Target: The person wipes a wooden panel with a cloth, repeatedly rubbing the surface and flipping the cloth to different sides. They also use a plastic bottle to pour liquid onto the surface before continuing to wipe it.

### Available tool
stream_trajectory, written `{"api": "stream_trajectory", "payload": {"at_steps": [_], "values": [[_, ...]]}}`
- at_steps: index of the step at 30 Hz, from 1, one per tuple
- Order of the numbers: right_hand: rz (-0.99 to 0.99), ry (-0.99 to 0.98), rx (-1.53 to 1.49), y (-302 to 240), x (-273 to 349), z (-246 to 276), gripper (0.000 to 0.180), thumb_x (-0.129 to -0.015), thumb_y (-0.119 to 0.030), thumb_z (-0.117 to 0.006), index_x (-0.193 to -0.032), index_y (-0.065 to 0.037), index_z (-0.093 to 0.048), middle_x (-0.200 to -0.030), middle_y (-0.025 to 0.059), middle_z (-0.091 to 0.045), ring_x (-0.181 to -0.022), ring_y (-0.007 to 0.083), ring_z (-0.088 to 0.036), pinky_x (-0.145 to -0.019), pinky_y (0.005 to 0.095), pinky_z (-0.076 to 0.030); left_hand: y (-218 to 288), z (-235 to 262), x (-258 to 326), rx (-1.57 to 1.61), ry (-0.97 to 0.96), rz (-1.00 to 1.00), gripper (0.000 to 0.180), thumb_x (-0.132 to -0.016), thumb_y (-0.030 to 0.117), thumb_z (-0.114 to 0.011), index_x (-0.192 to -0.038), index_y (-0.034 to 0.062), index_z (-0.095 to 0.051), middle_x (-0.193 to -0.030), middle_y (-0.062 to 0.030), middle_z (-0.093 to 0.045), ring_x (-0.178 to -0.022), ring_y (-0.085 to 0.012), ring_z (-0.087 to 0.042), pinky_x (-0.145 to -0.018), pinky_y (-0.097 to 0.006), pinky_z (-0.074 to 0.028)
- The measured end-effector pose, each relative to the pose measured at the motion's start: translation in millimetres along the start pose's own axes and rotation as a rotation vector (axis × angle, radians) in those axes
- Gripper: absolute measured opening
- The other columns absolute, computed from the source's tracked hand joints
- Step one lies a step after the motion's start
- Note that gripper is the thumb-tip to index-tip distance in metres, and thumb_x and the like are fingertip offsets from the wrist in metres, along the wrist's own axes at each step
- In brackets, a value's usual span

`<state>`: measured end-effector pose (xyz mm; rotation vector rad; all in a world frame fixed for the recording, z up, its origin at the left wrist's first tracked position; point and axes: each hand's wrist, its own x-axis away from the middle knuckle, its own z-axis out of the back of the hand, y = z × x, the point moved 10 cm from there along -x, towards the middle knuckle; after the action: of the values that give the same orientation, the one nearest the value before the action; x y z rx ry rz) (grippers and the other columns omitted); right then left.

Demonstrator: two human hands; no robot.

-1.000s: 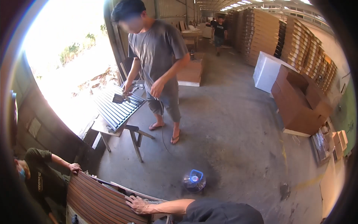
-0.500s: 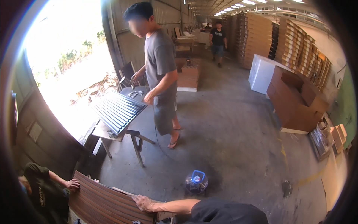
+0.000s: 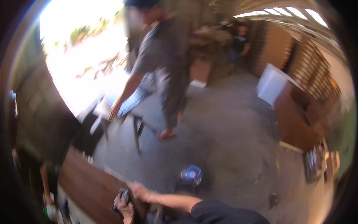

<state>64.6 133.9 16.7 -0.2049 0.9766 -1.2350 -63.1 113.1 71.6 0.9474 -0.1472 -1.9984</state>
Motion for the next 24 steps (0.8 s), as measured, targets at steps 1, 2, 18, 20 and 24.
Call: {"api": "stream_trajectory", "payload": {"at_steps": [1, 2, 18, 20, 24], "values": [[-0.068, 0.020, -0.056, 11.9, -9.5, 14.8, 0.022, -0.079, -0.008, -0.057, -0.100, -0.002, -0.059, -0.093, 0.0203, -0.060, -0.088, 0.0389, -0.057, -0.078, 0.0467, -0.049, 40.2, 2.7, -6.9, -0.046, -0.101, 0.000, 0.036, -0.080, 0.009, -0.060, -0.113, -0.0014, -0.068, -0.111, -0.0221, -0.067, -0.100, -0.0408, -0.064, -0.085, -0.049, -0.052], [-0.045, -0.036, 0.035, 13.9, -15.4, 22.0, 0.022, -0.079, -0.008, -0.057, -0.100, -0.001, -0.059, -0.093, 0.0214, -0.060, -0.088, 0.0400, -0.056, -0.078, 0.0482, -0.049, 68.0, 4.3, -7.9, 0.054, -0.137, -0.026, 0.038, -0.081, 0.007, -0.058, -0.116, -0.0022, -0.066, -0.115, -0.0242, -0.065, -0.102, -0.0412, -0.064, -0.086, -0.049, -0.051], [-0.261, -0.132, -0.245, 22.7, -7.9, 23.5, 0.051, -0.087, 0.001, -0.049, -0.138, 0.002, -0.049, -0.107, 0.0233, -0.067, -0.099, 0.0390, -0.064, -0.089, 0.0459, -0.052, -16.0, -40.8, -57.0, -0.130, -0.107, 0.137, 0.050, -0.075, 0.000, -0.058, -0.124, 0.0094, -0.066, -0.127, -0.0186, -0.061, -0.119, -0.0378, -0.055, -0.103, -0.053, -0.039], [-0.319, -0.101, -0.342, 29.3, -2.7, 26.8, 0.050, -0.088, 0.001, -0.049, -0.138, 0.002, -0.049, -0.108, 0.0232, -0.067, -0.101, 0.0388, -0.064, -0.090, 0.0456, -0.052, 32.1, -27.7, -4.5, -0.022, -0.195, 0.144, 0.054, -0.071, -0.002, -0.058, -0.124, 0.0012, -0.063, -0.128, -0.0216, -0.059, -0.123, -0.0399, -0.054, -0.104, -0.051, -0.039], [-0.424, -0.081, -0.487, 37.7, -4.0, 31.2, 0.043, -0.094, -0.004, -0.051, -0.136, 0.002, -0.050, -0.113, 0.0215, -0.068, -0.105, 0.0382, -0.064, -0.091, 0.0448, -0.051, 80.3, -12.8, 38.8, -0.073, -0.224, 0.092, 0.052, -0.068, 0.003, -0.063, -0.119, -0.0007, -0.064, -0.121, -0.0176, -0.063, -0.117, -0.0366, -0.057, -0.099, -0.047, -0.041]]}}
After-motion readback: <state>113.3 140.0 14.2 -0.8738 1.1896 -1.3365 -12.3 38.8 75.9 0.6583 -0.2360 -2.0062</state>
